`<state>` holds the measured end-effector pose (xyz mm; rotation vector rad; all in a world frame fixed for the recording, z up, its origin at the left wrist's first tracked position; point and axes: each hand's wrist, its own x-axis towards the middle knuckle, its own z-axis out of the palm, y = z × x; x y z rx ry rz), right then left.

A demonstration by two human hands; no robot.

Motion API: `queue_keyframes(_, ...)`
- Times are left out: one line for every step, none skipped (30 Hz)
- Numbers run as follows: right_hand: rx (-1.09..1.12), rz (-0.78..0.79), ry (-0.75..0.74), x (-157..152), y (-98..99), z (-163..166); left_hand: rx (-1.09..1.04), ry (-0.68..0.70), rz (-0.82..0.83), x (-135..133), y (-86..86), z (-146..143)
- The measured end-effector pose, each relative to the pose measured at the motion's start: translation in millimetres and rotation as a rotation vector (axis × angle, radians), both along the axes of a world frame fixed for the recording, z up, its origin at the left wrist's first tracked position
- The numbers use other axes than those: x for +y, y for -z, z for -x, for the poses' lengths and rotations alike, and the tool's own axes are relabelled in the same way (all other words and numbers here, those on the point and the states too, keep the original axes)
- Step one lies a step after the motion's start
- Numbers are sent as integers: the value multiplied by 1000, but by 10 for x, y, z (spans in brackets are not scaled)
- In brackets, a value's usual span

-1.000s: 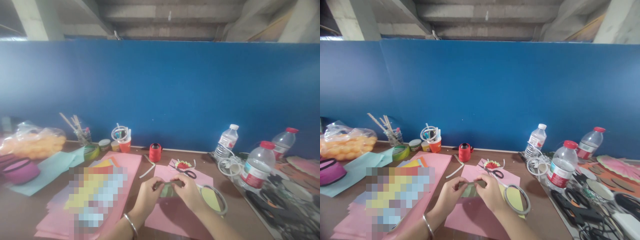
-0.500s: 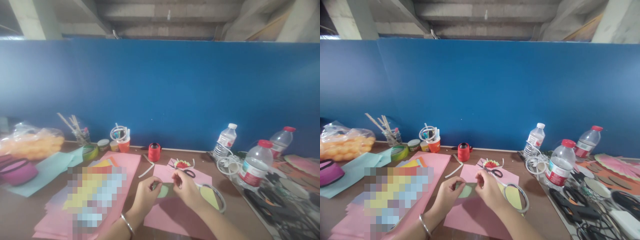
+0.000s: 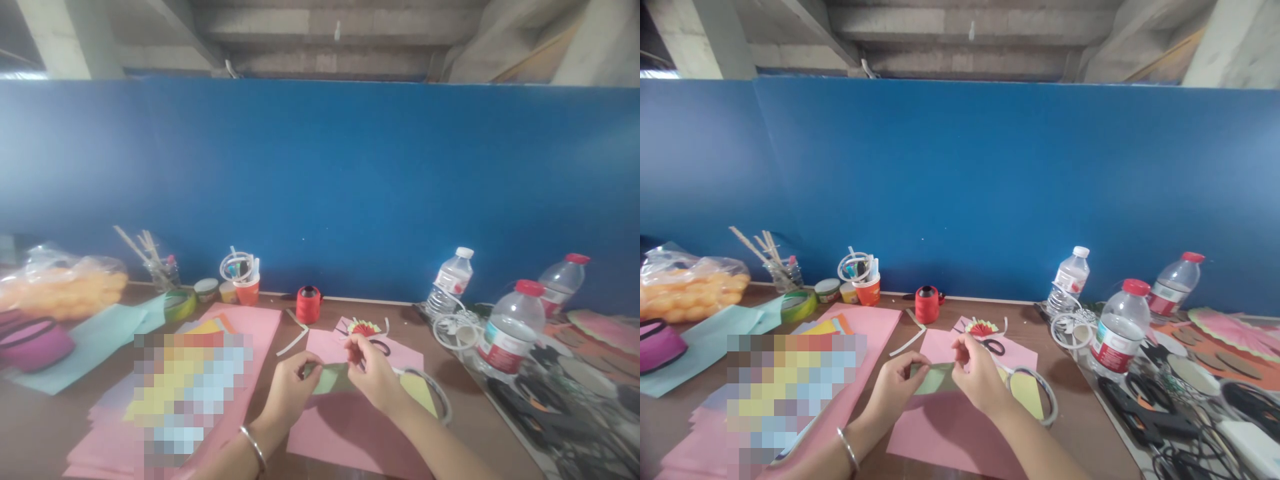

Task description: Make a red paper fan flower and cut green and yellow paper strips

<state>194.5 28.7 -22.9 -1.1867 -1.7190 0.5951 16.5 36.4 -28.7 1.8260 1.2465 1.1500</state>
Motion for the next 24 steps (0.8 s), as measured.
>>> queue_keyframes(-9,8,-3,-7,5,20,2,12,-4,-10,6,-8)
queue_keyframes(-17,19,-5,-11,11,34,1,21,-4,-17,9,-14)
queue_keyframes(-22,28,-8,-13,17,38,-5,25,-1,-22,9,-17)
queue_keyframes(-26,35,-11,-10,24,34,-14,21,5,-22,8,-17)
queue_keyframes(-30,42,-18,-2,33,21,-25,8,15,-18,5,-13)
queue_keyframes(-31,46,-24,11,43,-1,-37,-13,26,-9,3,-5)
queue_keyframes(-31,51,-27,28,53,-31,-49,-38,38,4,1,8)
queue_keyframes(-29,51,-18,48,62,-67,-59,-65,47,20,1,23)
queue_keyframes(-27,50,3,68,66,-104,-66,-87,56,38,3,39)
queue_keyframes(-24,49,35,83,64,-139,-70,-102,63,56,7,55)
queue_keyframes(-24,42,77,90,53,-165,-73,-110,68,71,12,68)
queue_keyframes(-29,26,114,87,33,-180,-75,-112,76,83,20,76)
queue_keyframes(-39,0,138,71,5,-178,-76,-111,84,89,28,77)
queue_keyframes(-73,-52,148,44,-29,-160,-74,-107,92,91,36,72)
queue_keyframes(-127,-126,121,8,-64,-127,-75,-96,102,86,44,60)
queue_keyframes(-193,-206,40,-33,-96,-82,-78,-81,115,78,51,43)
queue_keyframes(-272,-243,-65,-74,-120,-32,-84,-60,130,66,57,23)
queue_keyframes(-327,-240,-129,-110,-135,18,-94,-39,143,53,60,2)
queue_keyframes(-337,-228,-144,-139,-141,64,-111,-16,155,39,61,-17)
queue_keyframes(-324,-194,-148,-159,-138,99,-140,9,169,27,58,-34)
queue_keyframes(-297,-156,-133,-170,-129,125,-181,32,186,16,54,-46)
queue_keyframes(-260,-120,-109,-174,-118,139,-231,52,205,8,48,-54)
queue_keyframes(-227,-88,-87,-174,-107,146,-288,71,228,3,41,-59)
queue_keyframes(-201,-62,-63,-173,-98,147,-342,85,250,0,35,-61)
